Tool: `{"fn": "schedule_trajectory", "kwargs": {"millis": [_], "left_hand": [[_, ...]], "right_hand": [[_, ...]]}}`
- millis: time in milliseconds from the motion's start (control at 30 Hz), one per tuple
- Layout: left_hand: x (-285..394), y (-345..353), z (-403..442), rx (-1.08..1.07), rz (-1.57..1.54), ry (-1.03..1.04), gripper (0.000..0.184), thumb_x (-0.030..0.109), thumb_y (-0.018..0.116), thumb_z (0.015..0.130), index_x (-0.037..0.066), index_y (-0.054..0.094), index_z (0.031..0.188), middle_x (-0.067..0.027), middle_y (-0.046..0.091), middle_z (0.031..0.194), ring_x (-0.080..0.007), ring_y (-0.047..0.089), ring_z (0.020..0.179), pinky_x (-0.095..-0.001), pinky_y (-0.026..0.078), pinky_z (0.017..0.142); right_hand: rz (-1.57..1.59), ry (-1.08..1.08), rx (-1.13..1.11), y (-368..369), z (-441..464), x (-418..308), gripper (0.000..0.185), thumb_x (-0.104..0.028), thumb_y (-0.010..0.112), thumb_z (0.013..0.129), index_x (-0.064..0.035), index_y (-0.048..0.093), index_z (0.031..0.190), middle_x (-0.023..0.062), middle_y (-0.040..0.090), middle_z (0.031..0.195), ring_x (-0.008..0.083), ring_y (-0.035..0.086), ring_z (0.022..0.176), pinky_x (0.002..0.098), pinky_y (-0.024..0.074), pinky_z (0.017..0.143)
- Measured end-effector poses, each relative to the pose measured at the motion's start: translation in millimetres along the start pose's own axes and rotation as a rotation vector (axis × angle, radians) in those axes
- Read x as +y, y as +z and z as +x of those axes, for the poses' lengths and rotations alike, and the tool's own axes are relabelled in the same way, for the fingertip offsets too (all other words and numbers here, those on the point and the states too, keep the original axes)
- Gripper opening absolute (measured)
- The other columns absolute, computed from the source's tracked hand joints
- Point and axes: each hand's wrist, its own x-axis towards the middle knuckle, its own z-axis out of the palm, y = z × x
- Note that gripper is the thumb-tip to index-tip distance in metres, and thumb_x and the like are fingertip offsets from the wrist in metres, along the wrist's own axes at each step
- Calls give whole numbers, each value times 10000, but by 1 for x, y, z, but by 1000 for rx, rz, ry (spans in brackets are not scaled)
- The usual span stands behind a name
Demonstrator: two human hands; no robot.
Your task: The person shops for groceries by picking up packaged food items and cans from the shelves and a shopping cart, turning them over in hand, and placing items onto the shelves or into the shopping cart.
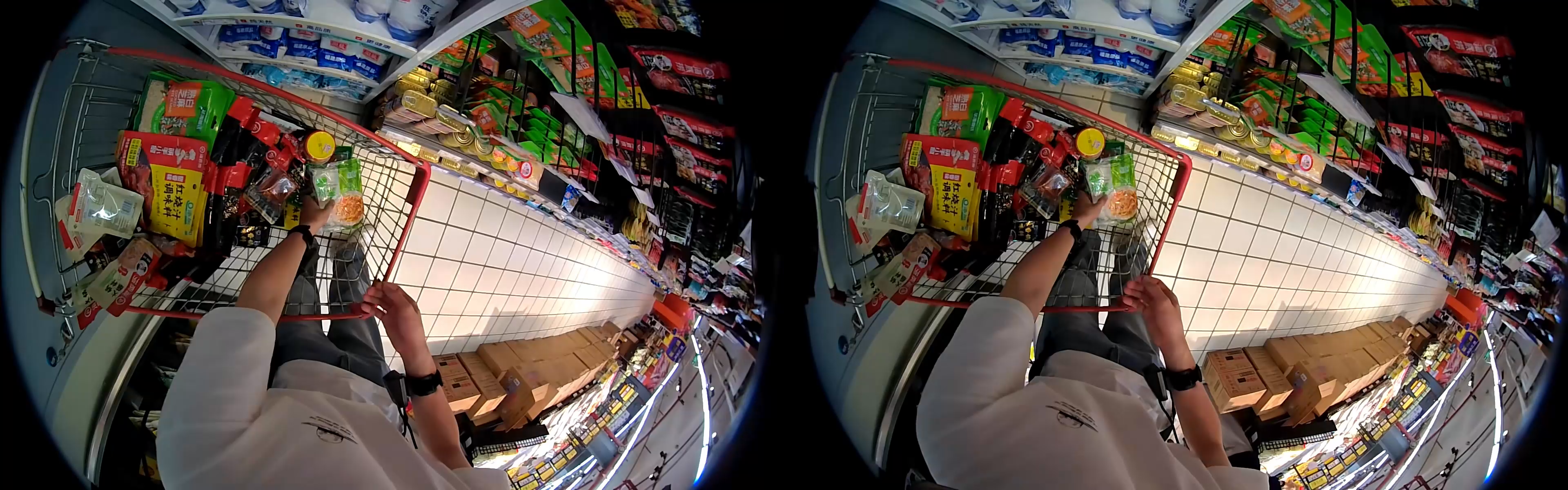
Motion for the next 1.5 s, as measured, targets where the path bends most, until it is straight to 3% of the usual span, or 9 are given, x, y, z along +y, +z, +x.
{"fn": "schedule_trajectory", "kwargs": {"millis": [300, 567, 733, 833, 1033, 1100, 1167, 1333, 1500], "left_hand": [[32, -21, -10, -214, 172, 176, 380, 363, 622, 893, -3, 597, 991, -206, 626, 849, -401, 607, 836, -471, 468, 723], [41, -42, -40, -254, 47, 396, 310, 247, 621, 882, 13, 624, 1085, -211, 677, 983, -374, 641, 952, -453, 500, 799], [85, -98, -88, -436, 142, 361, 323, 259, 622, 877, 17, 637, 1090, -97, 695, 904, -209, 647, 767, -375, 491, 693], [146, -155, -150, -539, 263, 329, 347, 258, 605, 845, 60, 659, 1125, -143, 703, 990, -291, 670, 891, -409, 509, 767], [191, -228, -219, -463, 168, 701, 319, 232, 654, 847, 33, 660, 1097, -112, 691, 832, -188, 646, 704, -359, 484, 645], [209, -259, -260, -371, 83, 779, 314, 210, 670, 861, -12, 641, 1080, -129, 697, 854, -186, 661, 710, -338, 494, 638], [234, -296, -313, -316, 19, 849, 316, 202, 679, 862, -21, 632, 1080, -130, 698, 844, -184, 676, 714, -325, 502, 630], [241, -335, -380, -54, -76, 1009, 216, 127, 692, 860, -35, 573, 938, -117, 636, 770, -129, 621, 606, -278, 477, 544], [230, -352, -420, 41, -49, 1113, 315, 186, 710, 828, 0, 554, 1029, -153, 621, 921, -302, 652, 772, -364, 524, 655]], "right_hand": [[-16, -46, -7, -1, -5, -8, 268, -241, 526, 984, -1, 603, 1076, 97, 660, 1003, 205, 631, 960, 373, 515, 877], [6, -111, -53, 6, -24, -11, 256, -232, 526, 974, -11, 588, 1088, 109, 666, 1004, 218, 632, 969, 394, 515, 882], [-4, -171, -134, 25, -39, -24, 253, -240, 529, 971, -26, 589, 1090, 104, 668, 1018, 216, 630, 977, 382, 513, 876], [-1, -211, -200, 39, -46, -29, 285, -229, 528, 969, -18, 566, 1156, 113, 654, 1082, 223, 623, 999, 380, 504, 897], [-243, -290, -157, 86, -71, -43, 592, -295, 594, 935, -21, 394, 1420, 141, 487, 1371, 274, 494, 1223, 409, 472, 955], [-359, -283, -197, 106, -83, -47, 772, -429, 601, 924, -77, 250, 1514, 165, 315, 1507, 381, 285, 1389, 482, 372, 1046], [-382, -317, -285, 134, -102, -51, 805, -459, 590, 928, -119, 191, 1538, 164, 274, 1529, 372, 254, 1403, 508, 351, 1050], [-453, -501, -522, 195, -149, -54, 838, -501, 520, 964, -88, 89, 1553, 170, 312, 1513, 259, 376, 1353, 382, 356, 1060], [-441, -620, -582, 212, -166, -46, 758, -391, 618, 942, -2, 256, 1482, 186, 457, 1384, 238, 486, 1242, 345, 434, 984]]}}
